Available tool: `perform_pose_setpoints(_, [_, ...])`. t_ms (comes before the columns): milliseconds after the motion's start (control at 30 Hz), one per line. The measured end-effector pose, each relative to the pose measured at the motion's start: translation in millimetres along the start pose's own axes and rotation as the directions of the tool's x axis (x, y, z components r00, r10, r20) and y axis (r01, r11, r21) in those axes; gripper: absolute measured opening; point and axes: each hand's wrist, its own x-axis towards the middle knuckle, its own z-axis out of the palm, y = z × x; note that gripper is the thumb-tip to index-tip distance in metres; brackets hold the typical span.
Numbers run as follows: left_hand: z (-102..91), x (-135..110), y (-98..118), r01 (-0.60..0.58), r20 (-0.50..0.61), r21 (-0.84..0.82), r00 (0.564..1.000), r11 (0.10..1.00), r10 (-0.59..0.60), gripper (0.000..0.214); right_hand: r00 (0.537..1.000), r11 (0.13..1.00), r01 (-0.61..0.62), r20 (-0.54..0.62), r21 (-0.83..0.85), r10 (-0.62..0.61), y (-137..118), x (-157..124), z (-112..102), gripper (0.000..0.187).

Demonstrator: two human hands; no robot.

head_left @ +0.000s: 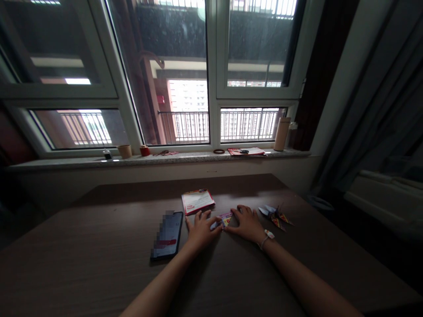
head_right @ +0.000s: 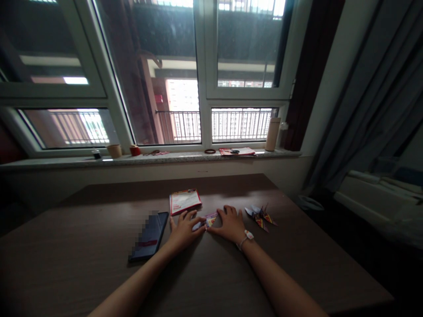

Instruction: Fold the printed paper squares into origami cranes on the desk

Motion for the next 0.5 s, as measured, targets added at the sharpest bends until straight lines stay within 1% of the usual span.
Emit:
perform_pose_setpoints(67, [1.4, 0, -1, -0.004, -0.003, -0.004, 1.000, 1.000, 0.004, 0.036, 1.000, 1.000, 0.001, -0.006, 0.024, -0.001, 3, 1, 1, 0.086])
perform_pose_setpoints(133, [2.9, 0, -1, -0.008, -0.007, -0.007, 1.000, 1.000, 0.008, 0.036, 1.000, 0.997, 0.021, -0.025, 0.068, -0.019, 6, 3, 2, 0.080])
perform_pose_setpoints(233, [3.5, -1, -1, -0.009, -0.005, -0.009, 1.000, 1.000, 0.009, 0.037, 0.993, 0.983, 0.097, -0.076, 0.155, -0.085, 11, 4, 3, 0.063])
perform_pose_setpoints(333, [1.4, -2, 1, -0.007, -0.003, -0.006, 1.000, 1.000, 0.007, 0.037, 0.980, 0.952, 0.181, -0.129, 0.246, -0.153, 14, 4, 2, 0.038])
perform_pose_setpoints(400, [-0.5, -3, 2, -0.003, 0.002, -0.003, 1.000, 1.000, 0.003, 0.037, 0.970, 0.926, 0.232, -0.144, 0.299, -0.197, 14, 3, 1, 0.023])
perform_pose_setpoints(433, [-1.1, -3, 3, -0.001, 0.004, -0.001, 1.000, 1.000, 0.001, 0.038, 0.966, 0.914, 0.252, -0.143, 0.318, -0.216, 14, 3, 1, 0.020])
perform_pose_setpoints(500, [-1.5, -3, 3, 0.002, 0.003, 0.003, 1.000, 1.000, -0.002, 0.037, 0.962, 0.904, 0.268, -0.135, 0.334, -0.236, 13, 3, 0, 0.020])
